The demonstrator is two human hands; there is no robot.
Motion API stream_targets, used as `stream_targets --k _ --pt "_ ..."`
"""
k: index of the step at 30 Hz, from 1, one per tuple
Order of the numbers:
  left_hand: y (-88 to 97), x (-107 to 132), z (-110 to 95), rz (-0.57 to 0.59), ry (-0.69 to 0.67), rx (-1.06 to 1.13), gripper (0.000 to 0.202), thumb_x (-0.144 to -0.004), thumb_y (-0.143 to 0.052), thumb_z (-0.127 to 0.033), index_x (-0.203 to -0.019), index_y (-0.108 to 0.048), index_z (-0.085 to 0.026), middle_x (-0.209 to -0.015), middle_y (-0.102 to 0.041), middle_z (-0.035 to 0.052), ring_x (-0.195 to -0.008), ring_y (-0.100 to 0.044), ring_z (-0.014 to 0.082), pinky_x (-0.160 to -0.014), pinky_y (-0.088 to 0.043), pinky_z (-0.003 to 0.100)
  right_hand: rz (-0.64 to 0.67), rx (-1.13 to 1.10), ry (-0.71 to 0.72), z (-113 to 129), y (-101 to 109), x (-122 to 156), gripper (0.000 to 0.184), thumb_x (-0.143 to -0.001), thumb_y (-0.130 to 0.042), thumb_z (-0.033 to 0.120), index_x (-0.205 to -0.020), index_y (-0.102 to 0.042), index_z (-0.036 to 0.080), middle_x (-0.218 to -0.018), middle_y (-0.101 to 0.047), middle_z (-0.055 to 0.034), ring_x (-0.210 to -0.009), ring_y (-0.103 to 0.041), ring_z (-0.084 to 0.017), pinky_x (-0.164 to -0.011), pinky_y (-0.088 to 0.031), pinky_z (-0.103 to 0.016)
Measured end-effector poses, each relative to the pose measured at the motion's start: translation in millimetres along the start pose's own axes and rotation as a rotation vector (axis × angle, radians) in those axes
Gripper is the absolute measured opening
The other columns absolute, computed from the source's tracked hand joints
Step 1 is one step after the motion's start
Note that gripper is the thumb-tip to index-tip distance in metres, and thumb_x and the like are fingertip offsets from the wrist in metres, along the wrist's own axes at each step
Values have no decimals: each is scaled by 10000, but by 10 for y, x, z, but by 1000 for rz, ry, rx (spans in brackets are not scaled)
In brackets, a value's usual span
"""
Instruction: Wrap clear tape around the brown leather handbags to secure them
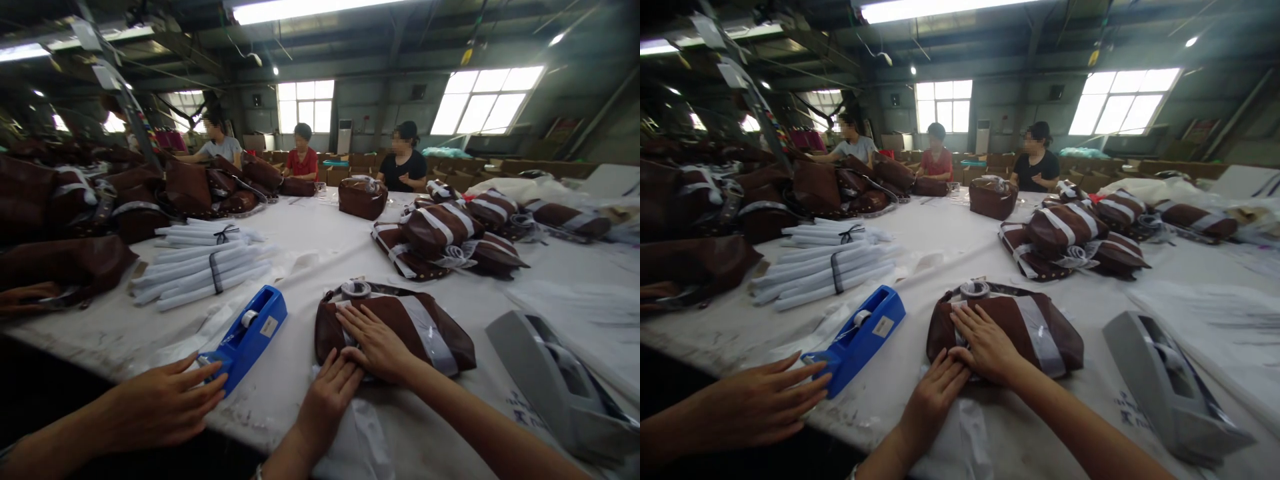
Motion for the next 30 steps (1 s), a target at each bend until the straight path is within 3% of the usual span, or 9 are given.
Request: stream_targets --k 5,10,15,19,22,25,28,30 --pt "41 -89 32 22 19 19 505 -930 -506 -175 -1424 -500 -280 -1479 -515 73 -1373 -479 278 -1114 -442 606 76 -35 -58 -9 -6 -56 649 -980 -500 511 -1507 -401 147 -1567 -364 -122 -1458 -330 -275 -1223 -227 -500" --pt "93 -132 95 14 51 -23 450 -936 -511 -173 -1378 -548 -246 -1432 -564 89 -1362 -494 277 -1118 -446 588 48 -47 -39 33 30 -168 690 -988 -467 541 -1533 -345 136 -1565 -370 -128 -1483 -270 -285 -1227 -211 -513" --pt "92 -77 -2 17 66 -43 420 -948 -488 -129 -1349 -573 -215 -1356 -627 94 -1317 -543 262 -1097 -488 538 102 -45 -28 74 -9 -247 687 -1000 -435 547 -1516 -372 99 -1574 -335 -149 -1476 -283 -291 -1228 -217 -486" --pt "78 -103 -71 -19 74 -73 432 -963 -427 -65 -1368 -544 -153 -1329 -647 99 -1314 -546 238 -1057 -535 469 10 -9 -40 5 112 -89 714 -985 -455 569 -1530 -349 120 -1582 -326 -139 -1484 -270 -272 -1234 -205 -471" --pt "35 -119 -83 15 58 -82 446 -971 -405 -55 -1394 -513 -149 -1392 -598 98 -1367 -486 232 -1072 -518 473 -98 85 -205 -253 202 148 728 -979 -457 576 -1527 -355 107 -1585 -313 -153 -1491 -246 -295 -1231 -200 -506" --pt "30 -116 -74 18 59 -67 440 -972 -410 -52 -1386 -520 -153 -1398 -593 94 -1379 -473 225 -1099 -490 484 -101 120 -336 -500 206 304 715 -980 -453 569 -1502 -401 83 -1564 -347 -172 -1479 -273 -315 -1223 -219 -525" --pt "32 -108 -60 26 79 -46 452 -963 -418 -35 -1387 -518 -156 -1403 -589 87 -1384 -466 223 -1116 -473 486 -73 62 -331 -549 231 333 679 -978 -486 524 -1484 -429 76 -1546 -379 -183 -1463 -312 -316 -1219 -243 -527" --pt "31 -102 -59 43 83 -28 454 -961 -427 -36 -1393 -511 -152 -1413 -581 85 -1392 -455 223 -1126 -462 486 -132 -9 -290 -458 333 397 605 -986 -505 450 -1466 -458 85 -1519 -429 -182 -1446 -350 -310 -1203 -295 -517"
Point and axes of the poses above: each hand's wrist, its own x-axis away from the middle knuckle, its own y-axis out of the back of the hand, z = x × y, the point moved 7 cm from there along -x, towards the middle knuckle
